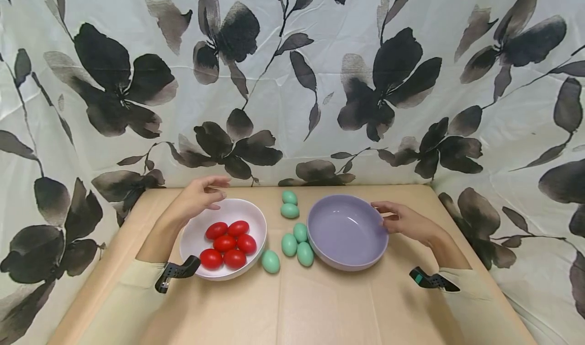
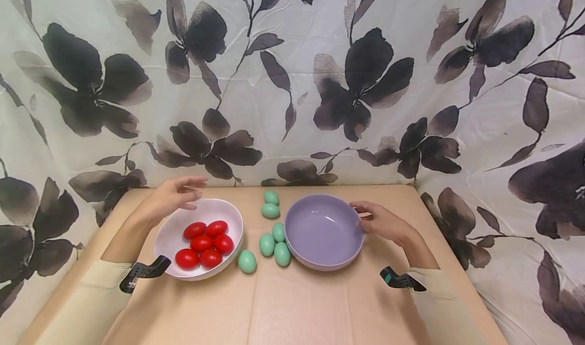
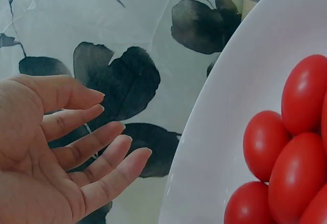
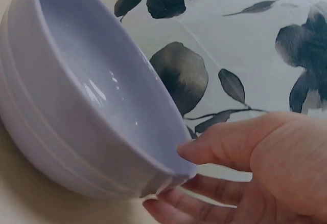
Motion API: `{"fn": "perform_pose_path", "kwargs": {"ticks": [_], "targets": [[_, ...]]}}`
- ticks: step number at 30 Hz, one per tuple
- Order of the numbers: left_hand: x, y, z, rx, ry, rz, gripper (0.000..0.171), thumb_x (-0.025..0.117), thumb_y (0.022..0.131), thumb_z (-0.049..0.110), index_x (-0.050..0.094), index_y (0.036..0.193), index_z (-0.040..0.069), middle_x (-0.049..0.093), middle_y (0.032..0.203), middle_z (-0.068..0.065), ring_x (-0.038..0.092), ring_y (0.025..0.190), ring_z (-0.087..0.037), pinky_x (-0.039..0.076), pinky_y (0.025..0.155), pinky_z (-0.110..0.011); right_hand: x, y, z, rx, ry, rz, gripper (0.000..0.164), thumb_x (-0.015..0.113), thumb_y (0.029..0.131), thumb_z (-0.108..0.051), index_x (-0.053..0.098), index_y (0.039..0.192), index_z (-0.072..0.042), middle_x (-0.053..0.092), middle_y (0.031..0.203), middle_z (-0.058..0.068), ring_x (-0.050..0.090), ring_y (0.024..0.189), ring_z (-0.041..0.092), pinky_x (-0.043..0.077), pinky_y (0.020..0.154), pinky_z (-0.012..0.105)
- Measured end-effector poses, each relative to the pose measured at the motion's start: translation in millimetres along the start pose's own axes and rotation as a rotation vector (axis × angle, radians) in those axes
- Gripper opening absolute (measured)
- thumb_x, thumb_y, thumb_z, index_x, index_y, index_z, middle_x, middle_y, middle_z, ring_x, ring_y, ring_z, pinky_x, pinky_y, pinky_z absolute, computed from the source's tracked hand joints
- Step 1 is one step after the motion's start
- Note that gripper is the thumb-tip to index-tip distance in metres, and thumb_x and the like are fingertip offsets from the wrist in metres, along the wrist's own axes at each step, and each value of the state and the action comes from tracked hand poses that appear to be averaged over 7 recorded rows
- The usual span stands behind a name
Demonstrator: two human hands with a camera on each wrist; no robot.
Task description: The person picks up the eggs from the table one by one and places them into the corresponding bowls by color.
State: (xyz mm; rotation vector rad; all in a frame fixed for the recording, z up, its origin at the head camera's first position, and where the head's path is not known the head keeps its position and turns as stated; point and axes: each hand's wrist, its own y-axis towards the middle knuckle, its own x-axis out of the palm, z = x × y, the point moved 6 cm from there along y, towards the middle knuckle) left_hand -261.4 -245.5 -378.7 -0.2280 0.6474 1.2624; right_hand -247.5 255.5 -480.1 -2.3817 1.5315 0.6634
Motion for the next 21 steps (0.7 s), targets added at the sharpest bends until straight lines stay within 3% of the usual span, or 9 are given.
{"fn": "perform_pose_path", "kwargs": {"ticks": [9, 15, 21], "targets": [[18.7, 12.1, 6.2, 0.012, -0.003, -0.043, 0.047, 0.062, 0.096, 0.005, 0.054, 0.142, 0.0, 0.057, 0.138, -0.027, 0.059, 0.118, -0.046, 0.059, 0.086, -0.047, 2.7, 1.1, 18.7, -0.005, 0.118, -0.049, 0.074, 0.059, 0.092, 0.002, 0.03, 0.159, -0.008, 0.027, 0.161, 0.026, 0.038, 0.141, 0.05, 0.052, 0.095, 0.033], [30.1, 20.8, 8.3, 0.002, 0.005, -0.065, 0.048, 0.062, 0.096, 0.006, 0.055, 0.143, 0.003, 0.057, 0.139, -0.024, 0.06, 0.118, -0.043, 0.059, 0.087, -0.045, 1.9, 0.4, 22.0, -0.015, 0.102, -0.048, 0.076, 0.06, 0.09, 0.0, 0.031, 0.159, -0.01, 0.031, 0.159, 0.027, 0.043, 0.137, 0.048, 0.05, 0.095, 0.034], [41.2, 30.5, 12.7, 0.012, 0.007, -0.1, 0.048, 0.062, 0.096, 0.007, 0.054, 0.143, 0.004, 0.057, 0.139, -0.023, 0.061, 0.118, -0.039, 0.058, 0.088, -0.046, 2.2, 1.4, 24.2, 0.028, 0.156, -0.061, 0.074, 0.058, 0.089, 0.0, 0.033, 0.158, -0.01, 0.031, 0.16, 0.021, 0.047, 0.135, 0.044, 0.053, 0.093, 0.036]]}}
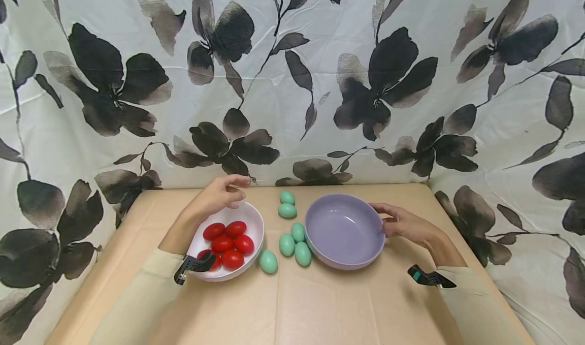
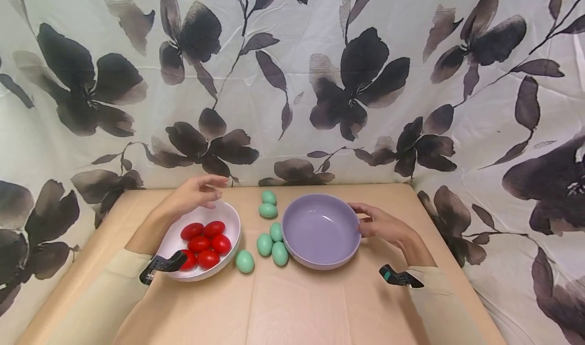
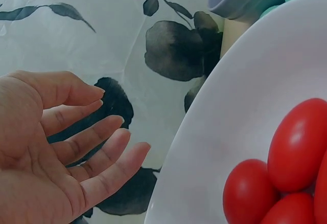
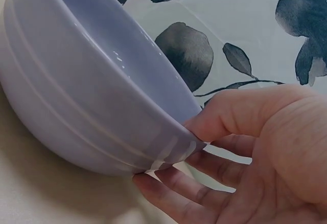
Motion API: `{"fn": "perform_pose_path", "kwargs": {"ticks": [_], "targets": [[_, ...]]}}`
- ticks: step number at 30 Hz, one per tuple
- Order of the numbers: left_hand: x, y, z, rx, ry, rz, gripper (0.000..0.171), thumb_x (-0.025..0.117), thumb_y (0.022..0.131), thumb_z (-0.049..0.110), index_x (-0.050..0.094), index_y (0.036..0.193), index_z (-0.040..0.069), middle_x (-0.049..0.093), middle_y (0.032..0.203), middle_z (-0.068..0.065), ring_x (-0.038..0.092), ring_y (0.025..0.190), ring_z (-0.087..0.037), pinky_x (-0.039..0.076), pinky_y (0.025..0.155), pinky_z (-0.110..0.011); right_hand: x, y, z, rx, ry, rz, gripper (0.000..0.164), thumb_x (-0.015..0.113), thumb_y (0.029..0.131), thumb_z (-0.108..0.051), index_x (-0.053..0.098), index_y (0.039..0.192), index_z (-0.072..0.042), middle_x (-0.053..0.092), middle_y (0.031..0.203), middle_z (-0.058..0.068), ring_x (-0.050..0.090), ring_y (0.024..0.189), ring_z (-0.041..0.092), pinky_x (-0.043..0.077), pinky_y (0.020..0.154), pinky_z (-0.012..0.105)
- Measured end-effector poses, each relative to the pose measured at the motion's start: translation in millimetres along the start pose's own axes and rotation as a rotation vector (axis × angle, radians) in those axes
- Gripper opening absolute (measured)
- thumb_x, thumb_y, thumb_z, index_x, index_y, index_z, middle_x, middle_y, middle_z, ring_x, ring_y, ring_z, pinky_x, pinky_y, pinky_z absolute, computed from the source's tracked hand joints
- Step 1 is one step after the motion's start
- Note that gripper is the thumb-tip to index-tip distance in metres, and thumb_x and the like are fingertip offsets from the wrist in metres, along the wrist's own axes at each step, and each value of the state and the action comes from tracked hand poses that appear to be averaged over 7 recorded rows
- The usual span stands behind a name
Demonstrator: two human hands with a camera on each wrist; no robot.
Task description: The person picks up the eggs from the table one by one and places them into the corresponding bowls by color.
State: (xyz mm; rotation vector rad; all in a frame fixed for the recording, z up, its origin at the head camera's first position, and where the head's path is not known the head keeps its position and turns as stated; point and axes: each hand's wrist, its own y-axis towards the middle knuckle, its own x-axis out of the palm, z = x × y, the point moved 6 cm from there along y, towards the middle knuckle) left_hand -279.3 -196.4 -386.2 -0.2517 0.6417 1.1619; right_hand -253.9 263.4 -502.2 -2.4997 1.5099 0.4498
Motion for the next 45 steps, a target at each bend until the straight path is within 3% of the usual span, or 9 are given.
{"fn": "perform_pose_path", "kwargs": {"ticks": [15, 34, 41, 45], "targets": [[24.5, 27.1, 14.8, 0.014, -0.011, -0.076, 0.047, 0.06, 0.095, 0.005, 0.056, 0.143, 0.003, 0.06, 0.137, -0.021, 0.063, 0.113, -0.035, 0.058, 0.088, -0.047, -1.9, 4.2, 3.9, 0.023, 0.013, 0.003, 0.074, 0.059, 0.087, -0.001, 0.032, 0.156, -0.003, 0.032, 0.157, 0.024, 0.048, 0.133, 0.043, 0.055, 0.091, 0.035], [65.4, 57.1, 13.8, -0.027, -0.007, -0.149, 0.05, 0.057, 0.091, 0.004, 0.057, 0.141, 0.006, 0.062, 0.134, -0.017, 0.065, 0.111, -0.029, 0.057, 0.089, -0.043, -0.9, 5.1, 4.7, 0.017, 0.0, 0.003, 0.072, 0.059, 0.089, -0.001, 0.033, 0.157, -0.003, 0.034, 0.156, 0.024, 0.048, 0.134, 0.043, 0.055, 0.092, 0.035], [78.7, 65.8, 13.7, -0.018, 0.007, -0.178, 0.048, 0.058, 0.091, 0.003, 0.058, 0.14, 0.002, 0.058, 0.136, -0.026, 0.066, 0.112, -0.034, 0.055, 0.093, -0.049, -1.1, 5.1, 3.2, 0.01, -0.011, 0.005, 0.072, 0.059, 0.088, -0.002, 0.035, 0.156, -0.005, 0.035, 0.155, 0.024, 0.048, 0.132, 0.043, 0.054, 0.091, 0.034], [85.5, 70.8, 12.8, -0.017, 0.034, -0.19, 0.047, 0.06, 0.092, 0.003, 0.058, 0.139, 0.002, 0.058, 0.135, -0.027, 0.064, 0.11, -0.031, 0.053, 0.096, -0.05, -1.1, 5.5, 1.1, 0.006, -0.022, 0.009, 0.071, 0.058, 0.088, -0.002, 0.037, 0.155, -0.005, 0.038, 0.153, 0.025, 0.049, 0.129, 0.043, 0.053, 0.091, 0.034]]}}
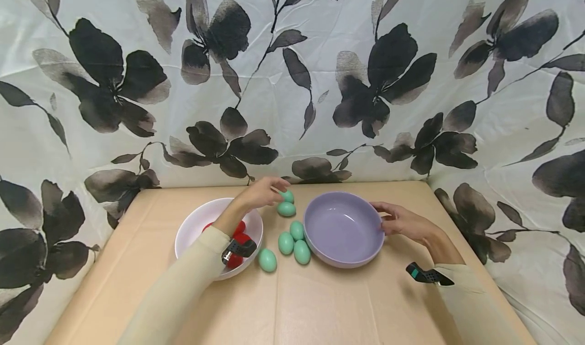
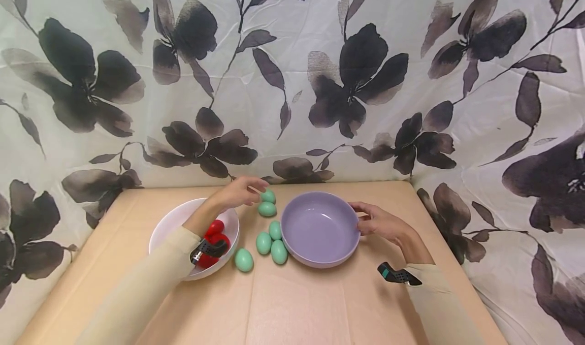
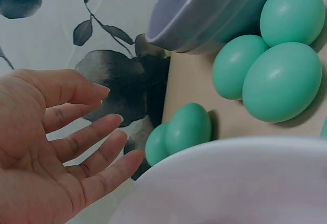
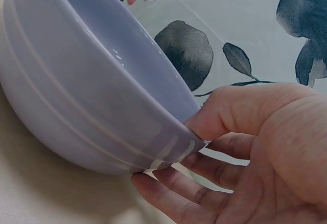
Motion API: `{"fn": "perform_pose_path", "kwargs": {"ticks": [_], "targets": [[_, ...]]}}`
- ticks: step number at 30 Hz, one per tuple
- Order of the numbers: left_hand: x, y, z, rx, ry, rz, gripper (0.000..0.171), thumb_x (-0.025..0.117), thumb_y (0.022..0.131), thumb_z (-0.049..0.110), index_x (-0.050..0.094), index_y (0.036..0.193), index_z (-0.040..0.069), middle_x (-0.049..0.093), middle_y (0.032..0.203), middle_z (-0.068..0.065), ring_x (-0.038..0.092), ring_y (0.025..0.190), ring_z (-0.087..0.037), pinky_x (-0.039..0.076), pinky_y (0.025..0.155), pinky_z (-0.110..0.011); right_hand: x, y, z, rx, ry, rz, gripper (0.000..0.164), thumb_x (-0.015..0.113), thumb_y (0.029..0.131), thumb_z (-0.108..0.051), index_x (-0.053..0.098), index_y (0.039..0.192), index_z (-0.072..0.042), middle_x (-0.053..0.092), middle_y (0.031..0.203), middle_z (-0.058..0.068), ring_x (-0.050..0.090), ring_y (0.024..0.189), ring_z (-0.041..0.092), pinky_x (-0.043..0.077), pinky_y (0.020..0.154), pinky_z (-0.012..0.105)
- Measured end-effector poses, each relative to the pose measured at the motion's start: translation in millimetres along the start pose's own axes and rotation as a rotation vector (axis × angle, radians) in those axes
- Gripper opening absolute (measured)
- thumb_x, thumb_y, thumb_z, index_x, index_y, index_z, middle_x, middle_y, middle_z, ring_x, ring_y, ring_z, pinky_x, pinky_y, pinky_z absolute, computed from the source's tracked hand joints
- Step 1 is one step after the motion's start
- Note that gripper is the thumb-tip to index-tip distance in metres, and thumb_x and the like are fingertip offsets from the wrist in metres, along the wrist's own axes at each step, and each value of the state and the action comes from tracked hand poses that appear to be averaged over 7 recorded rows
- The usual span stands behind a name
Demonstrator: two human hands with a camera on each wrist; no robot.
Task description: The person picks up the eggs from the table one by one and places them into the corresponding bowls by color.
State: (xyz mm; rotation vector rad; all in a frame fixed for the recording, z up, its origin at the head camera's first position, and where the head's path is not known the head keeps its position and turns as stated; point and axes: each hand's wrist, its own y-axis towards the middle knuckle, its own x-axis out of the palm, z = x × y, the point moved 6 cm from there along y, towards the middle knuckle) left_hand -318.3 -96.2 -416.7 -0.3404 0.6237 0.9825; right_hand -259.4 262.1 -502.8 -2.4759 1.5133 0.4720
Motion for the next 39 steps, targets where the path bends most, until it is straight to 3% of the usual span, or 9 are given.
{"fn": "perform_pose_path", "kwargs": {"ticks": [8, 17, 27, 31, 34, 39], "targets": [[9.7, 11.5, -5.7, 0.005, 0.096, -0.017, 0.05, 0.064, 0.089, 0.002, 0.059, 0.138, 0.001, 0.062, 0.131, -0.025, 0.064, 0.109, -0.029, 0.054, 0.086, -0.036, -0.3, -1.5, -1.2, 0.002, -0.008, 0.006, 0.07, 0.057, 0.09, -0.001, 0.036, 0.156, -0.006, 0.037, 0.153, 0.027, 0.051, 0.127, 0.043, 0.054, 0.09, 0.033], [15.4, 19.7, -15.2, 0.001, 0.167, -0.034, 0.05, 0.062, 0.089, 0.002, 0.057, 0.138, -0.003, 0.063, 0.13, -0.026, 0.059, 0.123, -0.035, 0.044, 0.107, -0.047, -0.5, 4.2, 3.3, -0.028, -0.011, -0.004, 0.068, 0.056, 0.092, -0.003, 0.037, 0.156, -0.008, 0.036, 0.157, 0.022, 0.047, 0.133, 0.044, 0.054, 0.092, 0.034], [20.9, 27.5, -18.4, 0.032, 0.221, -0.059, 0.052, 0.061, 0.084, -0.003, 0.056, 0.136, -0.008, 0.064, 0.128, -0.029, 0.062, 0.121, -0.038, 0.05, 0.102, -0.044, -3.3, 8.1, 4.3, -0.041, -0.032, 0.007, 0.066, 0.056, 0.093, -0.001, 0.038, 0.156, -0.007, 0.038, 0.155, 0.025, 0.05, 0.13, 0.044, 0.055, 0.091, 0.035], [28.3, 29.0, -18.4, 0.032, 0.325, -0.084, 0.055, 0.067, 0.081, -0.002, 0.056, 0.135, -0.009, 0.062, 0.131, -0.028, 0.059, 0.125, -0.041, 0.048, 0.105, -0.046, -4.5, 8.2, 5.1, -0.041, -0.031, 0.01, 0.066, 0.056, 0.093, -0.002, 0.039, 0.156, -0.008, 0.038, 0.154, 0.026, 0.049, 0.13, 0.044, 0.055, 0.091, 0.034], [34.7, 28.9, -16.9, 0.022, 0.458, -0.11, 0.053, 0.071, 0.084, 0.003, 0.059, 0.134, -0.006, 0.062, 0.133, -0.023, 0.058, 0.125, -0.036, 0.045, 0.108, -0.046, -5.5, 8.4, 6.0, -0.04, -0.028, 0.009, 0.066, 0.057, 0.093, -0.002, 0.039, 0.156, -0.009, 0.037, 0.155, 0.025, 0.048, 0.13, 0.044, 0.054, 0.091, 0.033], [41.7, 28.9, -14.3, 0.026, 0.604, -0.119, 0.032, 0.07, 0.088, 0.007, 0.067, 0.118, -0.004, 0.066, 0.113, -0.017, 0.059, 0.103, -0.028, 0.048, 0.097, -0.042, -6.8, 8.9, 7.5, -0.042, -0.023, 0.007, 0.067, 0.058, 0.092, -0.003, 0.039, 0.156, -0.009, 0.037, 0.156, 0.023, 0.047, 0.132, 0.043, 0.054, 0.092, 0.033]]}}
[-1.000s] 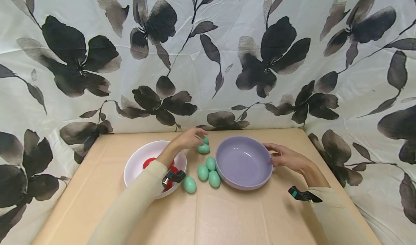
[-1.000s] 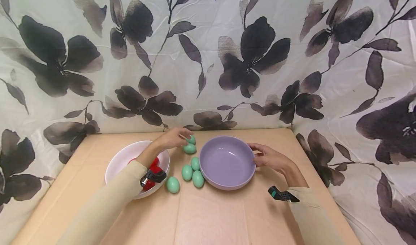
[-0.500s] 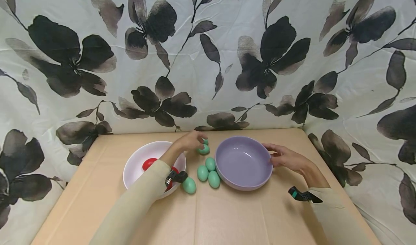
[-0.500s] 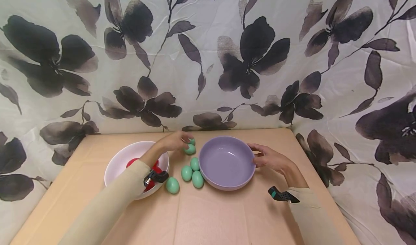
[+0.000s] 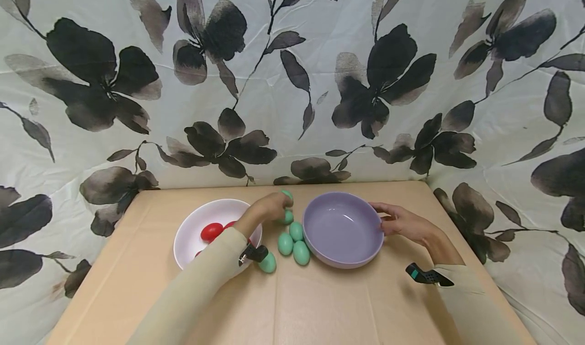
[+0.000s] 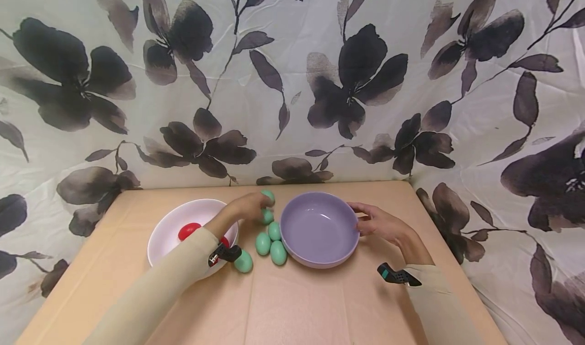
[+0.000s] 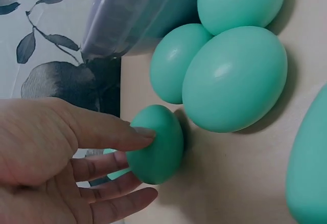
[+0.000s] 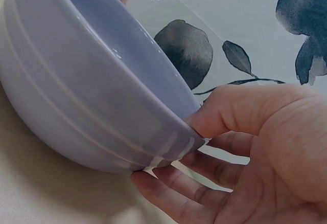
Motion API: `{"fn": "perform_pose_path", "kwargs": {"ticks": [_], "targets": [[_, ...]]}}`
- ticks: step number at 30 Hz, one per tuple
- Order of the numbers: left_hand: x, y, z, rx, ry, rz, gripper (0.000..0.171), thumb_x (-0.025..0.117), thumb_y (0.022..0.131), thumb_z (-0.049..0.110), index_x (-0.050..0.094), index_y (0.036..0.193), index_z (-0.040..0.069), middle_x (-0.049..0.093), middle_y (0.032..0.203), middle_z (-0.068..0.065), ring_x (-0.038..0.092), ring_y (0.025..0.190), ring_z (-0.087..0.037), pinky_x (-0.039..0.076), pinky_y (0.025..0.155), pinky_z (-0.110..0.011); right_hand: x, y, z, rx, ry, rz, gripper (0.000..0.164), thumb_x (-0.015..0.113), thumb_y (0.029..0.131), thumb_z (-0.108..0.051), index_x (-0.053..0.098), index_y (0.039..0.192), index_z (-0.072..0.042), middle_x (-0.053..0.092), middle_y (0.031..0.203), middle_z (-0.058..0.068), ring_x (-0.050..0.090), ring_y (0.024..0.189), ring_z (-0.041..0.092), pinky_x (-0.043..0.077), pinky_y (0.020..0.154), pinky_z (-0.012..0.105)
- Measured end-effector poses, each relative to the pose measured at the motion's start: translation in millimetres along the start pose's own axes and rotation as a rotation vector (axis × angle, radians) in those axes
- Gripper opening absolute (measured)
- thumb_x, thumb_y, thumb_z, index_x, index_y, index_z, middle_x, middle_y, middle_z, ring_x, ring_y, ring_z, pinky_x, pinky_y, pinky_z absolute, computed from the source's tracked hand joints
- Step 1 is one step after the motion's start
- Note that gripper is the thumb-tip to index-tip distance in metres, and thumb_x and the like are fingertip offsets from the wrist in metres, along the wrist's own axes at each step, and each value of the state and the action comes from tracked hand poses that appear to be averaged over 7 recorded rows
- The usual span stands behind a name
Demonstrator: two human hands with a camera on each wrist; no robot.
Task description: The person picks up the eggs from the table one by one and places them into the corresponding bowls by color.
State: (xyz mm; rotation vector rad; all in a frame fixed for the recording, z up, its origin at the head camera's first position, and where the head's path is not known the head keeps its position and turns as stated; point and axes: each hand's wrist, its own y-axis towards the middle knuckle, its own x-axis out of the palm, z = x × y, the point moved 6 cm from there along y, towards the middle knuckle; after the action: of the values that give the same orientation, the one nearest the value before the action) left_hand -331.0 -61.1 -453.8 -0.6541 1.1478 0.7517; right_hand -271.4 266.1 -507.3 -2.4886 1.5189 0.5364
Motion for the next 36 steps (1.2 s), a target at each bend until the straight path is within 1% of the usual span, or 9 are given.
{"fn": "perform_pose_path", "kwargs": {"ticks": [6, 12, 14, 20, 22, 24, 27, 31, 36], "targets": [[0.2, -0.2, 4.8, -0.015, 0.068, 0.049, 0.023, 0.072, 0.084, 0.006, 0.076, 0.106, 0.0, 0.07, 0.114, -0.014, 0.064, 0.1, -0.027, 0.052, 0.094, -0.039, -0.3, 1.7, 1.9, -0.011, 0.008, -0.007, 0.067, 0.057, 0.092, -0.003, 0.038, 0.156, -0.009, 0.035, 0.157, 0.022, 0.046, 0.133, 0.044, 0.054, 0.092, 0.033], [2.6, -3.4, 10.0, -0.096, 0.072, 0.052, 0.007, 0.073, 0.086, 0.007, 0.079, 0.087, 0.003, 0.067, 0.085, -0.007, 0.053, 0.079, -0.019, 0.049, 0.076, -0.034, -1.1, -0.7, 2.7, -0.005, 0.012, -0.013, 0.068, 0.057, 0.092, -0.002, 0.038, 0.157, -0.009, 0.035, 0.157, 0.023, 0.048, 0.132, 0.043, 0.054, 0.091, 0.033], [2.6, -5.1, 11.9, -0.109, 0.073, 0.06, 0.007, 0.073, 0.086, 0.008, 0.078, 0.083, 0.004, 0.066, 0.086, -0.006, 0.051, 0.078, -0.018, 0.048, 0.074, -0.033, -1.2, -1.4, 3.0, -0.002, 0.022, -0.017, 0.068, 0.057, 0.092, -0.002, 0.037, 0.157, -0.009, 0.034, 0.157, 0.023, 0.048, 0.131, 0.043, 0.054, 0.092, 0.034], [-0.7, -9.3, 15.8, -0.066, 0.029, 0.117, 0.01, 0.071, 0.081, 0.005, 0.065, 0.075, 0.0, 0.051, 0.079, -0.004, 0.04, 0.072, -0.017, 0.038, 0.066, -0.03, -2.5, -3.6, 4.0, -0.004, 0.035, -0.027, 0.067, 0.057, 0.093, -0.002, 0.037, 0.157, -0.008, 0.034, 0.157, 0.025, 0.051, 0.128, 0.042, 0.054, 0.093, 0.034], [-4.0, -11.1, 15.9, -0.054, -0.024, 0.137, 0.01, 0.072, 0.081, 0.004, 0.064, 0.079, -0.001, 0.046, 0.077, -0.004, 0.039, 0.072, -0.017, 0.036, 0.067, -0.03, -2.6, -4.0, 4.4, -0.008, 0.038, -0.034, 0.069, 0.057, 0.093, -0.002, 0.034, 0.158, -0.009, 0.032, 0.157, 0.026, 0.05, 0.128, 0.042, 0.054, 0.093, 0.035], [-8.1, -13.4, 15.0, -0.043, -0.078, 0.158, 0.011, 0.073, 0.08, 0.003, 0.066, 0.087, -0.003, 0.052, 0.08, -0.005, 0.043, 0.074, -0.018, 0.039, 0.069, -0.03, -2.5, -4.1, 4.9, -0.008, 0.05, -0.039, 0.072, 0.057, 0.093, -0.001, 0.031, 0.159, -0.01, 0.03, 0.158, 0.026, 0.049, 0.129, 0.042, 0.053, 0.093, 0.035], [-14.7, -17.9, 12.4, -0.048, -0.14, 0.203, 0.027, 0.075, 0.078, 0.002, 0.071, 0.105, 0.0, 0.067, 0.097, -0.008, 0.055, 0.087, -0.019, 0.048, 0.08, -0.032, -1.8, -4.3, 5.3, -0.008, 0.068, -0.051, 0.075, 0.057, 0.093, 0.001, 0.027, 0.161, -0.011, 0.028, 0.158, 0.026, 0.047, 0.131, 0.042, 0.053, 0.093, 0.036], [-18.6, -23.8, 9.1, -0.042, -0.21, 0.23, 0.034, 0.076, 0.078, 0.001, 0.071, 0.112, 0.0, 0.071, 0.105, -0.014, 0.062, 0.092, -0.022, 0.052, 0.083, -0.034, -0.8, -5.4, 5.4, -0.021, 0.067, -0.056, 0.075, 0.057, 0.093, 0.001, 0.027, 0.161, -0.011, 0.029, 0.157, 0.027, 0.047, 0.13, 0.042, 0.054, 0.093, 0.037], [-21.6, -33.4, 4.6, -0.04, -0.32, 0.273, 0.038, 0.079, 0.081, 0.007, 0.07, 0.117, 0.001, 0.069, 0.101, -0.015, 0.062, 0.09, -0.023, 0.052, 0.079, -0.034, 1.2, -7.1, 4.4, -0.03, 0.069, -0.054, 0.074, 0.057, 0.094, 0.001, 0.028, 0.161, -0.011, 0.03, 0.156, 0.027, 0.048, 0.131, 0.043, 0.054, 0.093, 0.038]]}}
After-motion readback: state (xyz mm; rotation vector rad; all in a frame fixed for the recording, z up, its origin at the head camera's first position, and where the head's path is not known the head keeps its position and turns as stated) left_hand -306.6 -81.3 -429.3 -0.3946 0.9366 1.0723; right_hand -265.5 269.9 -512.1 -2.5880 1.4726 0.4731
